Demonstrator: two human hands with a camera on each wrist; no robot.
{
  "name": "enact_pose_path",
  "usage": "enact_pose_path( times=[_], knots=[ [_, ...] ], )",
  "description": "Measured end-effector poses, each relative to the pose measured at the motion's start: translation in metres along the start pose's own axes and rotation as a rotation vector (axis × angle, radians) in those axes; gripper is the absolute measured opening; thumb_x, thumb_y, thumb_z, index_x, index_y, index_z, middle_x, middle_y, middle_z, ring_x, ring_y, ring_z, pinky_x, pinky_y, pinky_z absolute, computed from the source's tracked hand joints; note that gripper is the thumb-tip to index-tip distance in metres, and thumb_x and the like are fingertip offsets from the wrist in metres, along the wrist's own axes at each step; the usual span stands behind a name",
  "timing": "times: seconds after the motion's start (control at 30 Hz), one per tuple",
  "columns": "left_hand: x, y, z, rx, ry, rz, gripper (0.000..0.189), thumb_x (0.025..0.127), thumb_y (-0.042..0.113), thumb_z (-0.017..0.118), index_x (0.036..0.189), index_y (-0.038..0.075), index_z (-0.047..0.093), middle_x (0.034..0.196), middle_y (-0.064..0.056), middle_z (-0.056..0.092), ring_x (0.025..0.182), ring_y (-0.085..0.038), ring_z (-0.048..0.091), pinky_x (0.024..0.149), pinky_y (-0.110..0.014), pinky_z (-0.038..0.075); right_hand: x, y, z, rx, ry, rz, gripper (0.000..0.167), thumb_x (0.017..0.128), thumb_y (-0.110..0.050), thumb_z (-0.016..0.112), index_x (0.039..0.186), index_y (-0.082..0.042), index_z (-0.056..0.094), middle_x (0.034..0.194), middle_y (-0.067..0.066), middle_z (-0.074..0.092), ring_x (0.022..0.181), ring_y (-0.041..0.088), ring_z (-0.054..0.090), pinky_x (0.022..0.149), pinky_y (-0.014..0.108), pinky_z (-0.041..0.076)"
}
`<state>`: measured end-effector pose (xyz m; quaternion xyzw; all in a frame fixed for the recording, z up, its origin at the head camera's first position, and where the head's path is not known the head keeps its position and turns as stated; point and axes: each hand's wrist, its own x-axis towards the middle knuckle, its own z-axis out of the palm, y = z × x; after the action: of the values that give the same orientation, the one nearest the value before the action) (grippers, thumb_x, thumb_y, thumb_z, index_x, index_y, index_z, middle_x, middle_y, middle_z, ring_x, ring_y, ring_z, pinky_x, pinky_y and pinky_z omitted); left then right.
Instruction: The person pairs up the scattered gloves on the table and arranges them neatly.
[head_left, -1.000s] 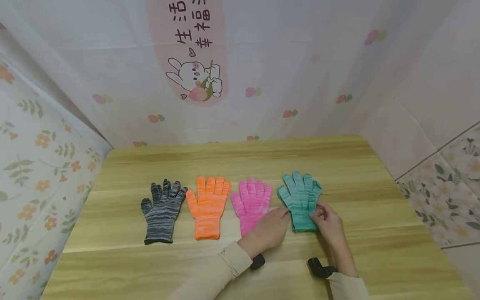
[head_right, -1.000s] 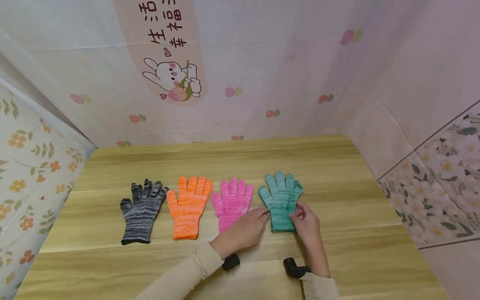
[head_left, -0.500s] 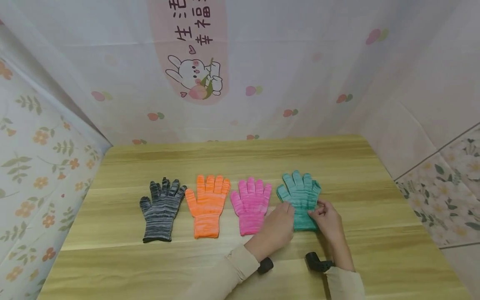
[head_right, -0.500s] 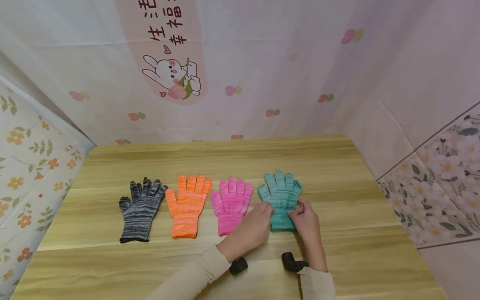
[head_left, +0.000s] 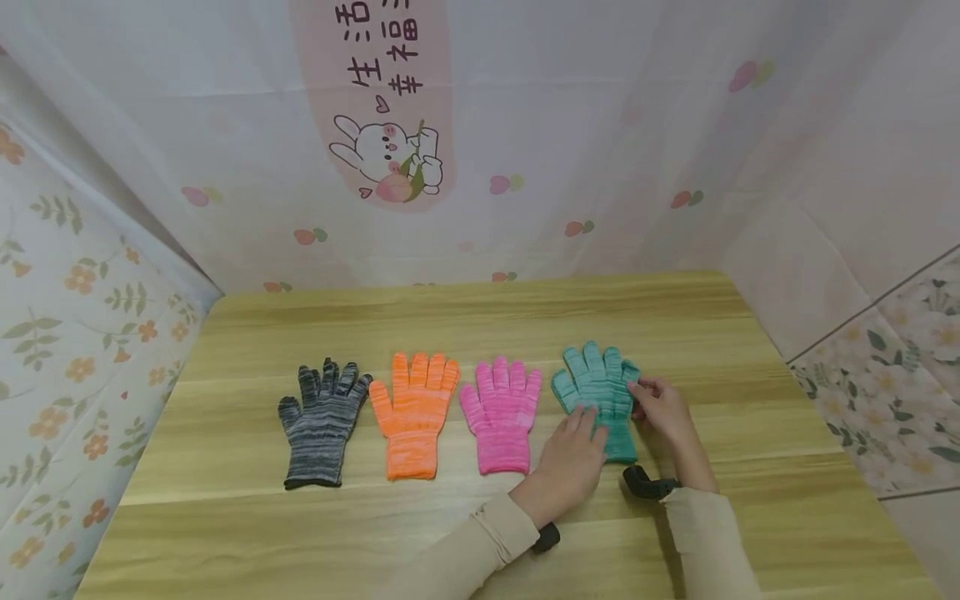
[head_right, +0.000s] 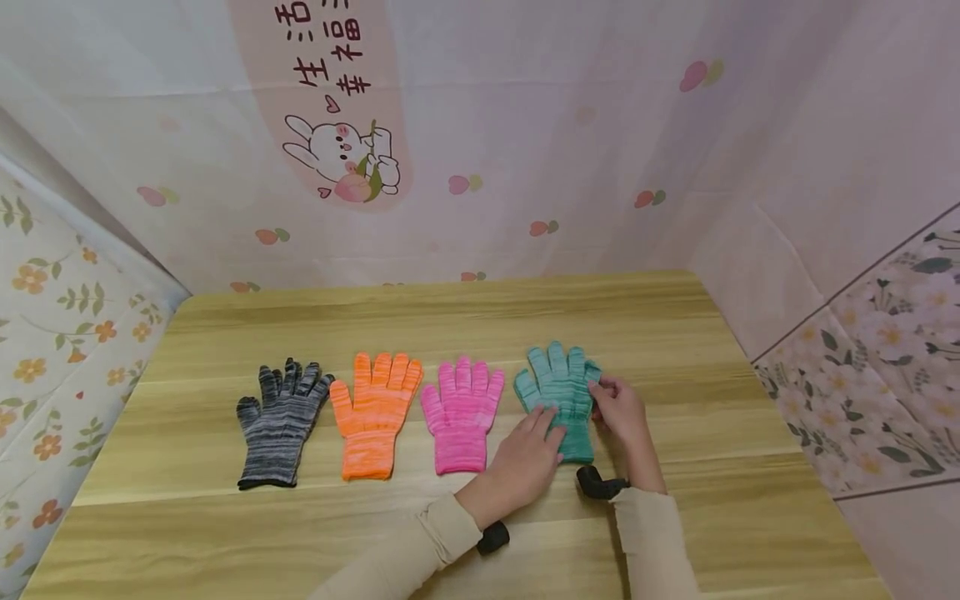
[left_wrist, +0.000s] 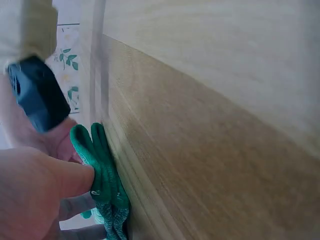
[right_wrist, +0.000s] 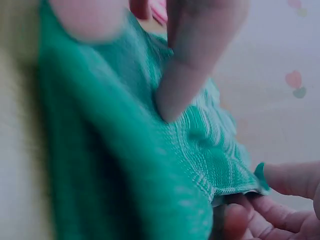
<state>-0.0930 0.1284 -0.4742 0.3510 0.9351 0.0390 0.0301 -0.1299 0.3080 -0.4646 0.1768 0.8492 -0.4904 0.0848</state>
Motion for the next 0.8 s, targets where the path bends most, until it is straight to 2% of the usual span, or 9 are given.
enact_pose_path(
  times=[0.2,0.33,0.4,0.5,0.57,0.73,0.8],
  knots=[
    [0.000,-0.003,-0.003,-0.037,-0.054,-0.014,0.032,0.098,0.031,0.043,0.128,0.021,0.050,0.149,-0.008,0.033,0.140,-0.024,0.028,0.111,-0.030,0.030,0.023,0.002,-0.003,-0.054,0.050,-0.053,0.050,0.094,-0.033,0.051,0.124,0.008,0.050,0.083,0.007,0.059,0.058,0.009,0.052,0.050,0.026,0.045],
    [0.000,-0.006,-0.005,-0.040,-0.062,0.000,0.033,0.097,0.021,0.045,0.129,0.023,0.050,0.149,-0.008,0.033,0.139,-0.025,0.029,0.111,-0.032,0.032,0.036,0.004,-0.007,-0.098,0.043,-0.103,0.045,0.094,-0.030,0.052,0.119,0.008,0.054,0.094,0.014,0.060,0.061,0.010,0.052,0.052,0.026,0.047],
    [0.000,-0.007,-0.006,-0.037,-0.052,0.005,0.033,0.096,0.017,0.046,0.128,0.024,0.051,0.148,-0.008,0.034,0.138,-0.026,0.031,0.110,-0.032,0.033,0.042,0.003,-0.009,-0.150,0.027,-0.126,0.043,0.095,-0.028,0.051,0.118,0.008,0.053,0.096,0.017,0.059,0.063,0.008,0.051,0.054,0.025,0.048],
    [0.001,-0.009,-0.006,-0.049,-0.046,0.002,0.031,0.097,0.017,0.044,0.125,0.025,0.053,0.148,-0.009,0.035,0.138,-0.028,0.031,0.109,-0.034,0.034,0.050,0.000,-0.012,-0.207,0.017,-0.152,0.041,0.094,-0.027,0.052,0.113,0.009,0.054,0.090,0.018,0.061,0.063,0.008,0.051,0.055,0.025,0.047],
    [0.002,-0.010,-0.006,-0.057,-0.047,-0.003,0.028,0.099,0.018,0.041,0.123,0.026,0.054,0.148,-0.010,0.034,0.138,-0.029,0.030,0.109,-0.035,0.034,0.053,-0.003,-0.015,-0.253,0.015,-0.161,0.041,0.094,-0.027,0.053,0.112,0.010,0.055,0.085,0.018,0.063,0.063,0.011,0.053,0.056,0.026,0.045],
    [0.004,-0.010,-0.005,-0.043,-0.084,-0.017,0.026,0.100,0.026,0.037,0.122,0.030,0.052,0.150,-0.011,0.030,0.140,-0.029,0.027,0.110,-0.038,0.033,0.050,-0.016,-0.017,-0.291,0.075,-0.150,0.038,0.095,-0.021,0.050,0.118,0.008,0.052,0.095,0.024,0.059,0.075,0.023,0.057,0.060,0.027,0.045],
    [0.004,-0.009,-0.004,-0.030,-0.096,-0.025,0.026,0.100,0.027,0.037,0.122,0.032,0.051,0.151,-0.010,0.028,0.140,-0.028,0.027,0.110,-0.038,0.032,0.043,-0.023,-0.015,-0.304,0.106,-0.194,0.034,0.095,-0.015,0.047,0.119,0.008,0.051,0.097,0.025,0.057,0.077,0.028,0.057,0.060,0.030,0.045]
  ],
)
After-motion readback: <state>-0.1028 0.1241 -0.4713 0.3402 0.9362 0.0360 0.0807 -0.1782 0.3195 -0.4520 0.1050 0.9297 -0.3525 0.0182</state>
